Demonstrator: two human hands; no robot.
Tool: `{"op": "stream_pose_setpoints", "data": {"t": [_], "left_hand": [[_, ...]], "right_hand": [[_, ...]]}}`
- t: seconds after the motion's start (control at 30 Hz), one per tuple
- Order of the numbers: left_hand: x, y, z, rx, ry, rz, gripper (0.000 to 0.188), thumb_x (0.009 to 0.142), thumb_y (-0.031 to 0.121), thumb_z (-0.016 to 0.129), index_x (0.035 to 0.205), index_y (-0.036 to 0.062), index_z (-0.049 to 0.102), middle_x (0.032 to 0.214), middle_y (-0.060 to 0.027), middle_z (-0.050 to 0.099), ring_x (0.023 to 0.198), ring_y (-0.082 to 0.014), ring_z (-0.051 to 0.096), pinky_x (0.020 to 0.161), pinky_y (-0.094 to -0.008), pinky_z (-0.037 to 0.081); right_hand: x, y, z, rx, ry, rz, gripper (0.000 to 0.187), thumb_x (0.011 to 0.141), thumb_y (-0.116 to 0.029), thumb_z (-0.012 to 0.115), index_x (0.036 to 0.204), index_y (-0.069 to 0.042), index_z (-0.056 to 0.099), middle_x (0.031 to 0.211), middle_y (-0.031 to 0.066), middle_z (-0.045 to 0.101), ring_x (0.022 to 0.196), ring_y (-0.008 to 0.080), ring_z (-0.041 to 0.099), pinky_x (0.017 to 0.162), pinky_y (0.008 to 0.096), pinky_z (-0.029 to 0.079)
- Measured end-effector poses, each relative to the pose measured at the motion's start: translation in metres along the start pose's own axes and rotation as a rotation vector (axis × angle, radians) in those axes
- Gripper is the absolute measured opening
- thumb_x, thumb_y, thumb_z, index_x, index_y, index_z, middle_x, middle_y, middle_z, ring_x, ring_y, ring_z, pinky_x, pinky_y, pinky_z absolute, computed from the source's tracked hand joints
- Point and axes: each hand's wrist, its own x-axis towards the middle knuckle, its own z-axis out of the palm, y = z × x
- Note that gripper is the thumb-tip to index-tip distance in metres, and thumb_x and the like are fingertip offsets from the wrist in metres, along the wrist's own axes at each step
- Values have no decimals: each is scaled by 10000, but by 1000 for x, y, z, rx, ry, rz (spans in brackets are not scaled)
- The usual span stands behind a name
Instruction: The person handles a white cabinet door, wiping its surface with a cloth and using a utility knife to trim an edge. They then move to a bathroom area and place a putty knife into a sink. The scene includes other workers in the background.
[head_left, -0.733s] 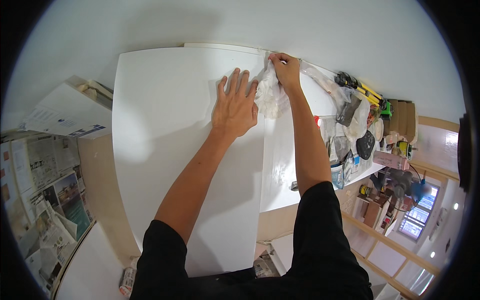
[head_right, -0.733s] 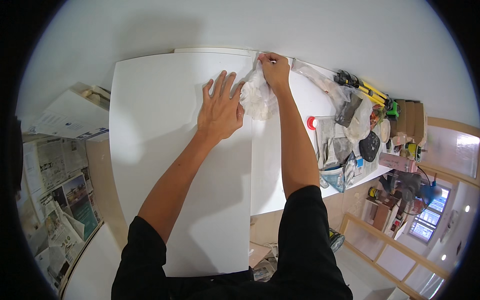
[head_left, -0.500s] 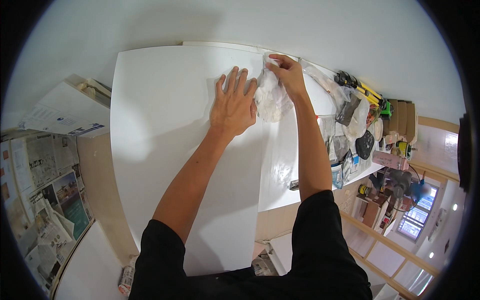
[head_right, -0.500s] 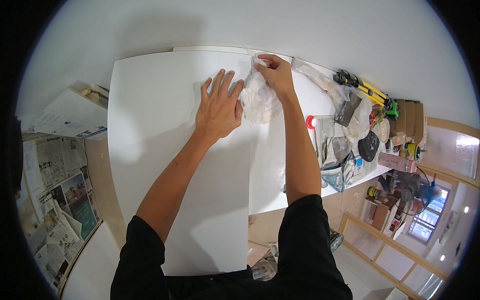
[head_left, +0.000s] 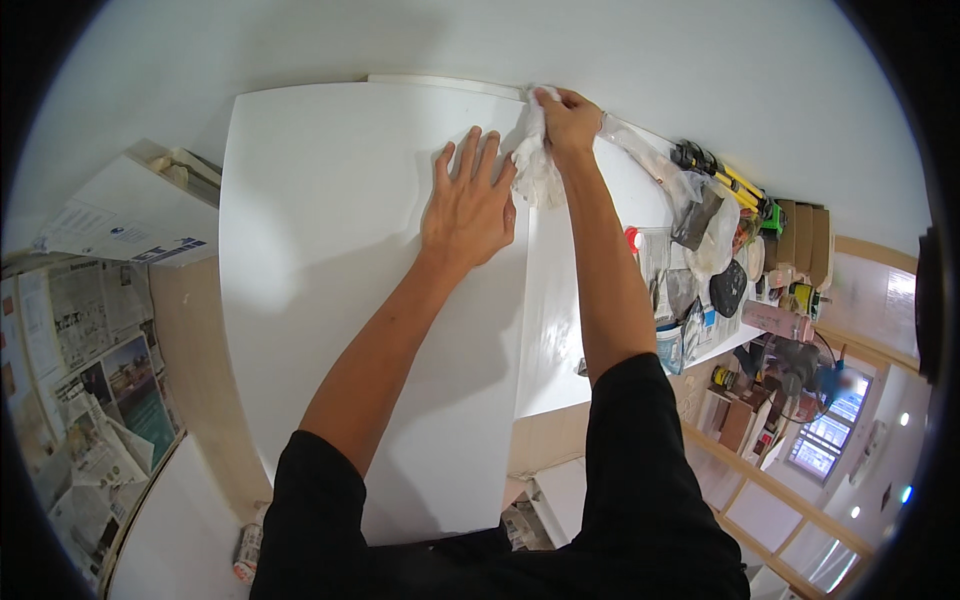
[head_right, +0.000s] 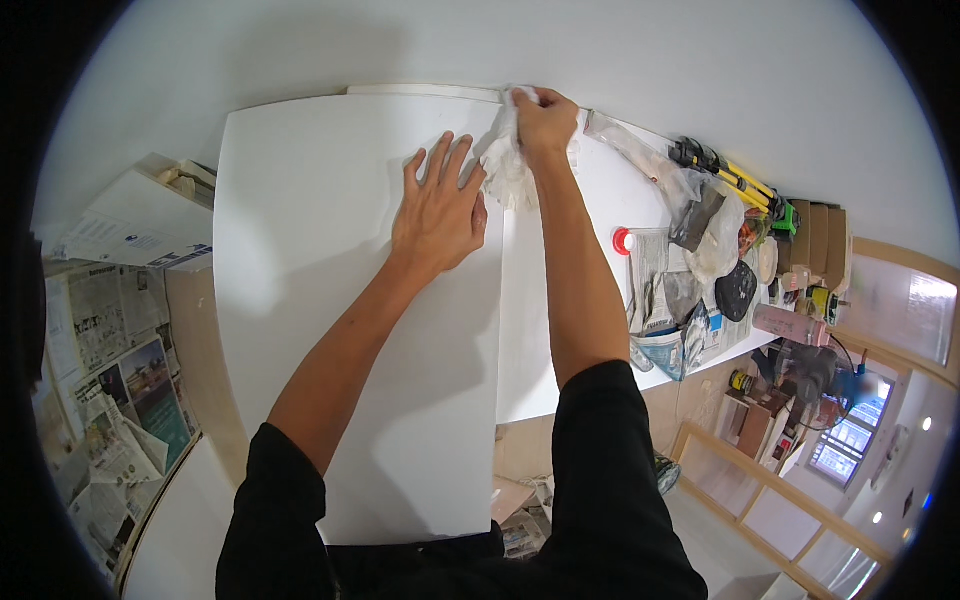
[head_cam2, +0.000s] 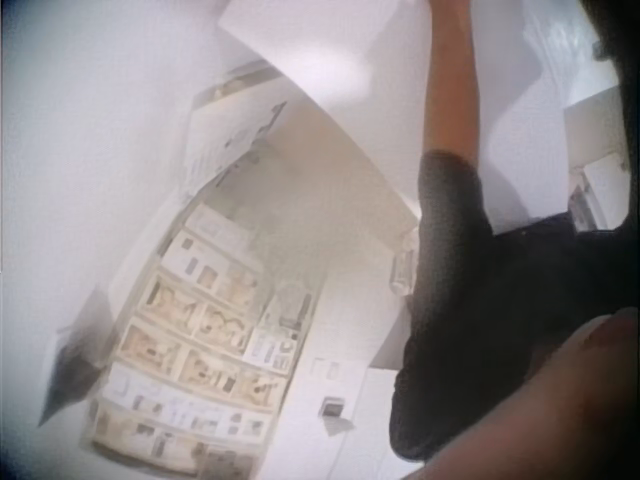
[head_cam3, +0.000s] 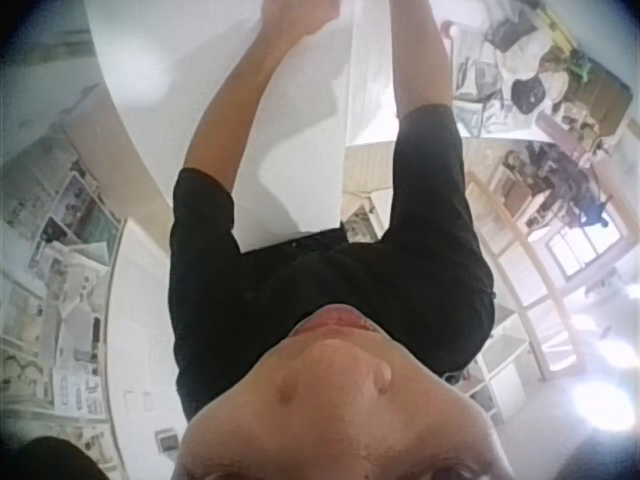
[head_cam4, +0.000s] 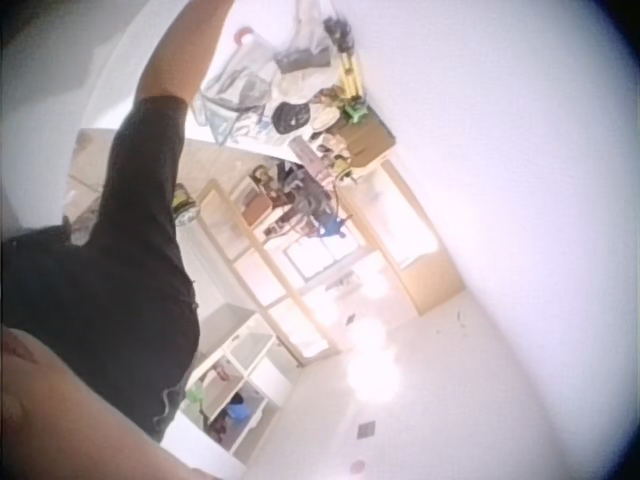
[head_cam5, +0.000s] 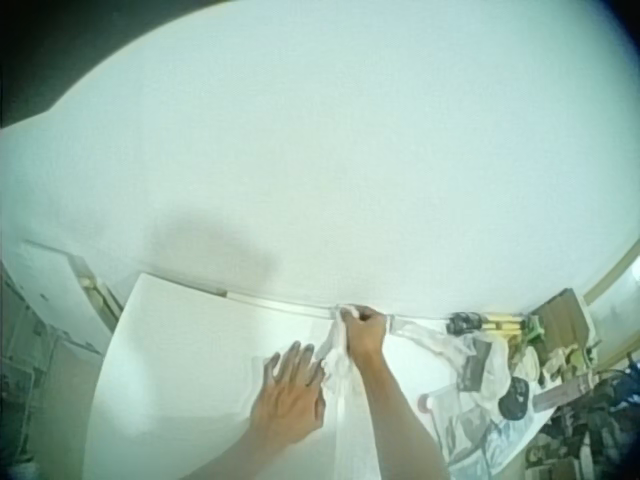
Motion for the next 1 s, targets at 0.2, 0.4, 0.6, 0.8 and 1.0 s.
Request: {"op": "stream_pose_setpoints", "data": {"t": [0.2, 0.4, 0.6, 0.8, 1.0], "left_hand": [[-3, -7, 4, -17, 58, -9, 471, 888, 221, 533, 1338, 84, 551, 1457, -152, 420, 1412, -313, 330, 1133, -529, 236], [0, 0, 6, -22, 48, -7, 474, 887, 218, 538, 1343, 93, 550, 1451, -150, 434, 1413, -306, 329, 1131, -523, 243], [-3, -6, 3, -2, 51, -12, 464, 886, 216, 538, 1332, 89, 556, 1457, -145, 429, 1415, -303, 327, 1127, -519, 251], [-1, 0, 5, -8, 61, -12, 464, 883, 205, 542, 1334, 98, 552, 1449, -141, 432, 1416, -296, 324, 1134, -521, 246], [-2, -4, 6, -12, 52, -18, 458, 890, 203, 537, 1338, 110, 550, 1449, -128, 426, 1413, -291, 333, 1138, -520, 244]], "right_hand": [[-55, -1, -26, 27, -238, 0, 236, 821, -146, 770, 945, 48, 720, 752, 47, 671, 634, 112, 564, 582, 262, 453], [-14, -6, -8, -82, -26, -8, 285, 834, -174, 756, 977, 68, 710, 793, 92, 688, 666, 136, 588, 606, 289, 479], [-76, 15, -45, 192, -112, 95, 191, 849, -113, 747, 947, 47, 713, 798, 36, 673, 673, 96, 563, 608, 247, 458], [-66, -1, -34, -191, -154, -118, 276, 811, -181, 775, 924, 64, 718, 733, 15, 655, 661, 72, 510, 604, 250, 435], [-45, 4, -30, 361, -32, 58, 227, 840, -127, 760, 985, 44, 725, 803, 25, 664, 710, 86, 531, 637, 246, 436]]}}
